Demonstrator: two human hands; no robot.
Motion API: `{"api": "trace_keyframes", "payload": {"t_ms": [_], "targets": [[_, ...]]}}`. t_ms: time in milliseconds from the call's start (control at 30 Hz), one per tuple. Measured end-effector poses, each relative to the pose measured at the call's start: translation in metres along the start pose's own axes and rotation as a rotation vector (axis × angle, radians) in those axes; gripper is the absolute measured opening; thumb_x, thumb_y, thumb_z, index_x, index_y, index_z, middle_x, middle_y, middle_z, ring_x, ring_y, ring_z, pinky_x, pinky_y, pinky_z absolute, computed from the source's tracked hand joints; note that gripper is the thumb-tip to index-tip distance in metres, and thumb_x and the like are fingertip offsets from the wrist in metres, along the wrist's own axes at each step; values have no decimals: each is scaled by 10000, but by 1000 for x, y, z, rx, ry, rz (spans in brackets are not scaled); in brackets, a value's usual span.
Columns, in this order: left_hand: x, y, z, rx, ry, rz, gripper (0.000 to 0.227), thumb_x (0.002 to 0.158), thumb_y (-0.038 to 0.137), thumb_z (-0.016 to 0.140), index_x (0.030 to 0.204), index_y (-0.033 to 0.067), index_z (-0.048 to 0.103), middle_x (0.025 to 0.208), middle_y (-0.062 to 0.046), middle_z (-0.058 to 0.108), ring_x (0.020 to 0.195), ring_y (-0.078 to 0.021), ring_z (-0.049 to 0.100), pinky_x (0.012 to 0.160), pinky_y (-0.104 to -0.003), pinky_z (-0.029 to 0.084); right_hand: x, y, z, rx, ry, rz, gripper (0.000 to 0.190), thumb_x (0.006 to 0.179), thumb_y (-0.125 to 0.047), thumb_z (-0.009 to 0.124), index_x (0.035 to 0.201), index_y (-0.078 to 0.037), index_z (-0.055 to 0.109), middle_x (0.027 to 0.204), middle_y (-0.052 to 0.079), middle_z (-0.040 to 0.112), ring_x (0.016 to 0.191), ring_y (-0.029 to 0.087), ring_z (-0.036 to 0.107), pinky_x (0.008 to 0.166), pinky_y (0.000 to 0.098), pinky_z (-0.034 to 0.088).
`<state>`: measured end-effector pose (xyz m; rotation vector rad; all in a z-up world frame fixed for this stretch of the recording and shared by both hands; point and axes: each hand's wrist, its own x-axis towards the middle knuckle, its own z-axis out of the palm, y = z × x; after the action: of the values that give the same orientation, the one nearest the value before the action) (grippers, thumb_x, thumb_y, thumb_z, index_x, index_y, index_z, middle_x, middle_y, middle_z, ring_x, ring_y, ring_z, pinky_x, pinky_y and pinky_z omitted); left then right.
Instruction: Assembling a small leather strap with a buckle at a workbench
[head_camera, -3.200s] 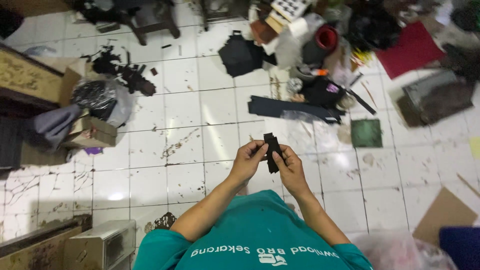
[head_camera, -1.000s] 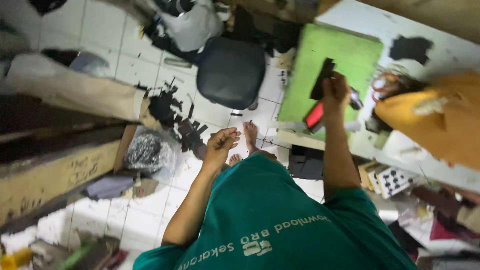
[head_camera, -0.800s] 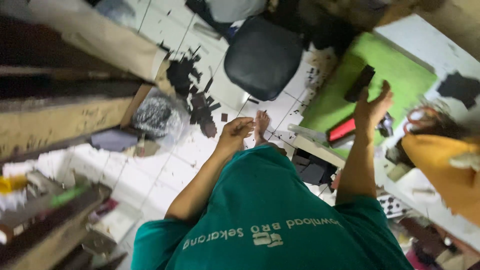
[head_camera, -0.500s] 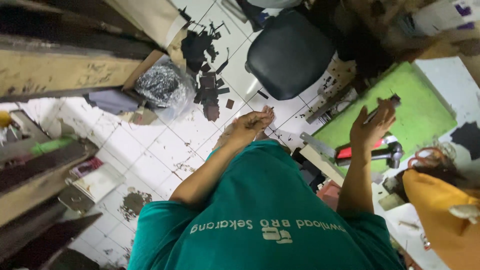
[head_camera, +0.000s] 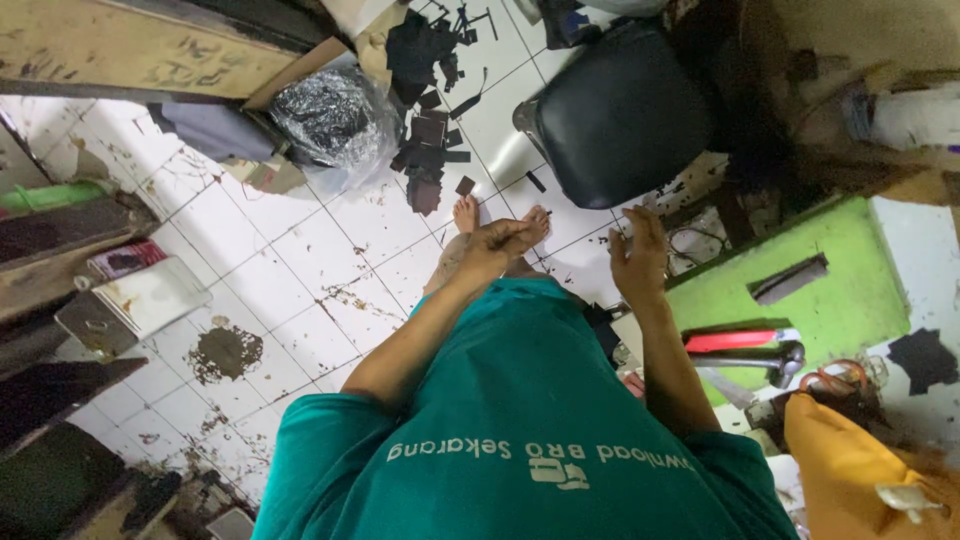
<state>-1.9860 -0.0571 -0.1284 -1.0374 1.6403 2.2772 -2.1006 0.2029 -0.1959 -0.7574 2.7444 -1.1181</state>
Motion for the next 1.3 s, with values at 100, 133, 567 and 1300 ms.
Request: {"api": "trace_keyframes", "payload": {"t_ms": [100, 133, 567, 1300], "targets": [[17, -20, -30, 51, 52, -11, 240, 995, 47, 666, 1224, 37, 738, 1032, -189, 765, 905, -223, 729, 756, -354, 645, 17, -9, 25, -37, -123, -45, 350, 994, -173, 717, 1284, 2, 627, 1290, 219, 596, 1232, 447, 603, 977, 528, 508], [26, -33, -42, 16, 63, -38, 256, 998, 37, 653, 1243, 33, 726, 1047, -200, 757, 927, -238, 734, 780, -375, 645, 25, -14, 33, -42, -140, -18, 347, 1011, -197, 701, 1299, -15, 633, 1297, 222, 600, 1214, 450, 613, 965, 538, 513], [179, -124, -193, -15, 370, -189, 233, 989, 82, 648, 1206, 62, 731, 1017, -140, 760, 890, -196, 710, 742, -320, 610, 157, 53, 200, -253, -154, -203, 353, 996, -185, 727, 1313, -38, 677, 1262, 307, 668, 1201, 495, 624, 954, 564, 505], [612, -544, -325, 473, 833, -205, 648, 958, 522, 645, 578, -1, 591, 559, -111, 594, 523, -233, 614, 521, -474, 454, 209, 133, 296, -299, -328, -468, 347, 1215, -22, 557, 1364, 237, 734, 1352, 373, 734, 1319, 547, 659, 1237, 580, 499]]}}
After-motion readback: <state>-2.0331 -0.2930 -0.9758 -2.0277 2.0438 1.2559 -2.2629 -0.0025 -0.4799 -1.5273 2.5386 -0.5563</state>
